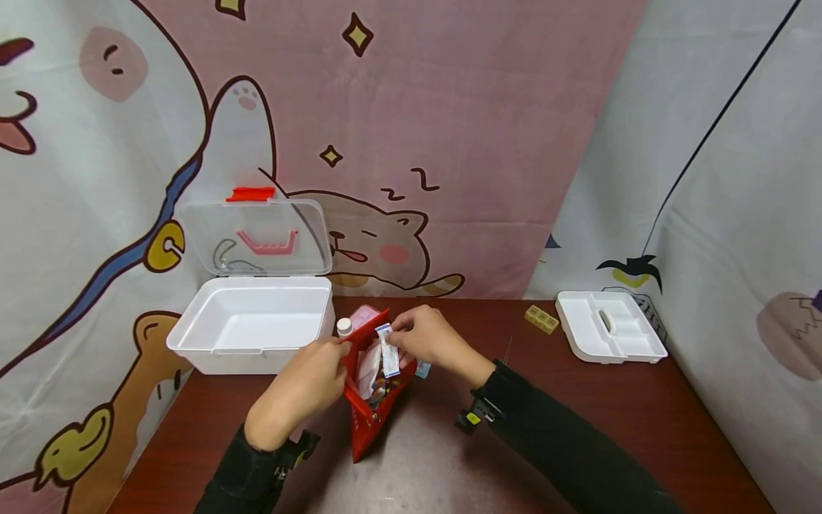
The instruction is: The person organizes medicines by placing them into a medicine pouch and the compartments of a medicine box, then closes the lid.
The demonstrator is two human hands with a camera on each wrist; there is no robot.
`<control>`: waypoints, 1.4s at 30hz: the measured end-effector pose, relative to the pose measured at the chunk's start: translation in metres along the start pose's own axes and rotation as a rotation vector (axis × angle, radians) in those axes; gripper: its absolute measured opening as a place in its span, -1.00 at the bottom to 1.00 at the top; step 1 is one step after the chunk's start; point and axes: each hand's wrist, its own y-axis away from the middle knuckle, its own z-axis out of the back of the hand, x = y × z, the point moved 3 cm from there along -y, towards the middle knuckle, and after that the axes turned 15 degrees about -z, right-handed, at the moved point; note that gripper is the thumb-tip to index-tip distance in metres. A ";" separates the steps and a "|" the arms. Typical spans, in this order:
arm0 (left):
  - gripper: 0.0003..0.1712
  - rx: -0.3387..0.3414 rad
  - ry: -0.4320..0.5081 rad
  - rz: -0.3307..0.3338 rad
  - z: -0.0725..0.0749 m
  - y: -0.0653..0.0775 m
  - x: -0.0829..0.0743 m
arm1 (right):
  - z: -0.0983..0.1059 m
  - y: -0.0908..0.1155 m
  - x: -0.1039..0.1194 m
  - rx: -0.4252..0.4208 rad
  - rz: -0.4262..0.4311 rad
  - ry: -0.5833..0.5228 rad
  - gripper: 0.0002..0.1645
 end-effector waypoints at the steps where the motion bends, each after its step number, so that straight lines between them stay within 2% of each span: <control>1: -0.82 0.002 0.004 0.003 0.000 0.000 0.000 | -0.005 -0.001 0.001 0.019 -0.012 -0.015 -0.83; 5: -0.83 0.005 0.014 0.004 0.000 0.000 0.001 | -0.020 -0.006 0.000 0.073 -0.081 -0.064 -0.83; 8: -0.84 0.005 0.017 0.001 0.000 0.000 0.001 | -0.029 -0.009 -0.001 0.084 -0.123 -0.093 -0.86; 15: -0.84 -0.001 0.018 0.001 0.000 0.000 0.002 | -0.034 -0.011 0.002 0.084 -0.176 -0.171 -0.78; 21: -0.83 0.001 0.024 0.009 0.001 0.000 0.001 | -0.034 -0.012 0.001 0.095 -0.179 -0.208 -0.72; 34: -0.74 0.004 0.010 0.013 0.001 0.001 -0.001 | -0.034 -0.013 -0.002 0.105 -0.158 -0.204 -0.78; 42: -0.76 -0.004 0.007 0.003 0.000 0.001 0.000 | -0.033 -0.013 -0.004 0.113 -0.147 -0.186 -0.72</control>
